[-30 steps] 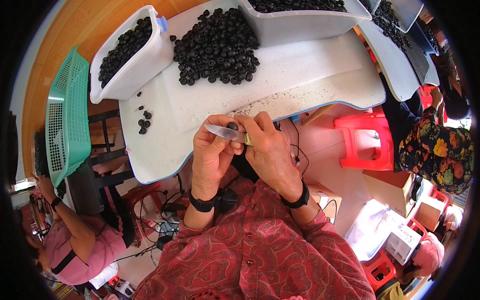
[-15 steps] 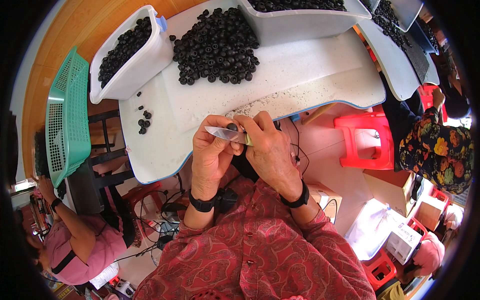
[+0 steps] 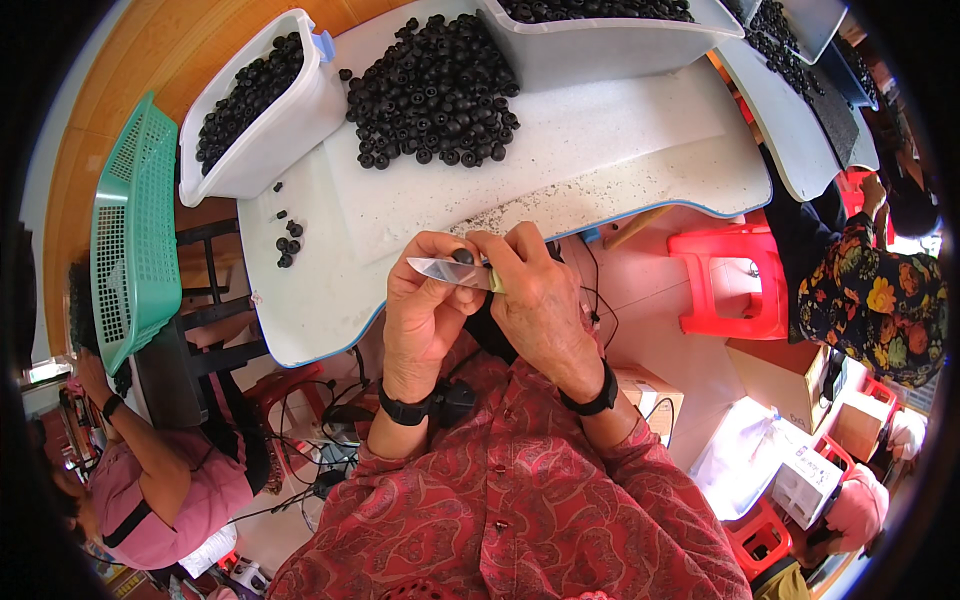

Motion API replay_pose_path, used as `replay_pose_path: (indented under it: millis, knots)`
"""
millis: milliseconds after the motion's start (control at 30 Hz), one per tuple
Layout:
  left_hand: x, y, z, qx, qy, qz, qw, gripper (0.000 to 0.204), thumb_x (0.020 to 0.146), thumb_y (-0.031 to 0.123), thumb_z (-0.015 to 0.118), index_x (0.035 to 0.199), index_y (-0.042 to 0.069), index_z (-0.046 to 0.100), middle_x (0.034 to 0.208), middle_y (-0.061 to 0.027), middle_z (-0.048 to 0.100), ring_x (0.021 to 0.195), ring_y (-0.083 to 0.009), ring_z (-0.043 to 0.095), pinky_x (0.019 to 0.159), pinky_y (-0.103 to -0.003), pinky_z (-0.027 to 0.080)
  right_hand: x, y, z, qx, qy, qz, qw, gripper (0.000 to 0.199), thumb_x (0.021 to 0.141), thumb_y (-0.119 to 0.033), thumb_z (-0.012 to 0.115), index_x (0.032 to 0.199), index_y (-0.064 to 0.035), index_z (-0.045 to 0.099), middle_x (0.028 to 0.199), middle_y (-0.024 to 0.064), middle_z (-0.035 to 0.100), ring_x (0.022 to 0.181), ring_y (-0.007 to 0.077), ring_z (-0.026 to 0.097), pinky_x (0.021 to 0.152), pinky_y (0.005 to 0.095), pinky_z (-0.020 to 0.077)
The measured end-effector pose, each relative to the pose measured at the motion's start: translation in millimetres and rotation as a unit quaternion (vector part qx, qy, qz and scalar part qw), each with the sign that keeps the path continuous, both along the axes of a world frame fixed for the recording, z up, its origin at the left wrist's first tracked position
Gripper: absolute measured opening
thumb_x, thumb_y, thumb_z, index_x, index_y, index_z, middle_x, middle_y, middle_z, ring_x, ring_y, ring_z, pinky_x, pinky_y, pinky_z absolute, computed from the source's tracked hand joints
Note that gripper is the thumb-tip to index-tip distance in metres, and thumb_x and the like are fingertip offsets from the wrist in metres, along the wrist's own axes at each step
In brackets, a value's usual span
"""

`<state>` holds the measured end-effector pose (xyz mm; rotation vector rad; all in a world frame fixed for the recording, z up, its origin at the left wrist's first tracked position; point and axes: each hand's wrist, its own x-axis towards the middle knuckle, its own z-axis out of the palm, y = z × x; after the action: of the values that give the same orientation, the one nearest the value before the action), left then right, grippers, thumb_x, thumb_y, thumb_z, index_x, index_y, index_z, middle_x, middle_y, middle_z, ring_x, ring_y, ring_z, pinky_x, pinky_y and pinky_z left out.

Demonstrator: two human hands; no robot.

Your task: Trimming excess flash from small molded black rubber or plastic parts using a knife.

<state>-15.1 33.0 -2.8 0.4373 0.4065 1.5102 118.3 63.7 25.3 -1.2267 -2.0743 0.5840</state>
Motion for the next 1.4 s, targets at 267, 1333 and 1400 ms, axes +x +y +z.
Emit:
replay_pose_path:
  millis: [267, 1333, 1400]
  knots:
    - [2, 0, 1, -0.007, 0.002, 0.007, 1.0, 0.02, 0.09, 0.009, 0.062, 0.106, 0.0, 0.055, 0.082, -0.0086, 0.064, 0.067, -0.0131, 0.06, 0.059, -0.026, 0.05, -1, 0, 1, -0.004, 0.015, 0.002, 1.0, 0.039, 0.073, 0.006, 0.057, 0.108, -0.0091, 0.062, 0.084, 0.0105, 0.053, 0.067, 0.0306, 0.062, 0.055, 0.0409, 0.0496]
    - [6, -6, 13, 0.043, 0.05, 0.011, 0.998, 0.013, 0.091, 0.004, 0.058, 0.102, -0.002, 0.055, 0.084, -0.0103, 0.062, 0.063, -0.0132, 0.058, 0.055, -0.026, 0.047, 4, 3, -3, 0.0, -0.032, -0.046, 0.998, 0.04, 0.07, 0.008, 0.057, 0.106, -0.0085, 0.063, 0.084, 0.0128, 0.054, 0.07, 0.0339, 0.061, 0.058, 0.0428, 0.0493]
    - [9, -7, 22, 0.054, 0.042, -0.007, 0.998, 0.01, 0.091, 0.005, 0.059, 0.097, -0.002, 0.056, 0.085, -0.0116, 0.063, 0.062, -0.0128, 0.056, 0.052, -0.026, 0.047, 10, 10, -12, -0.022, -0.013, -0.081, 0.996, 0.037, 0.073, 0.007, 0.059, 0.106, -0.0086, 0.063, 0.083, 0.0136, 0.055, 0.069, 0.0317, 0.06, 0.06, 0.0381, 0.0494]
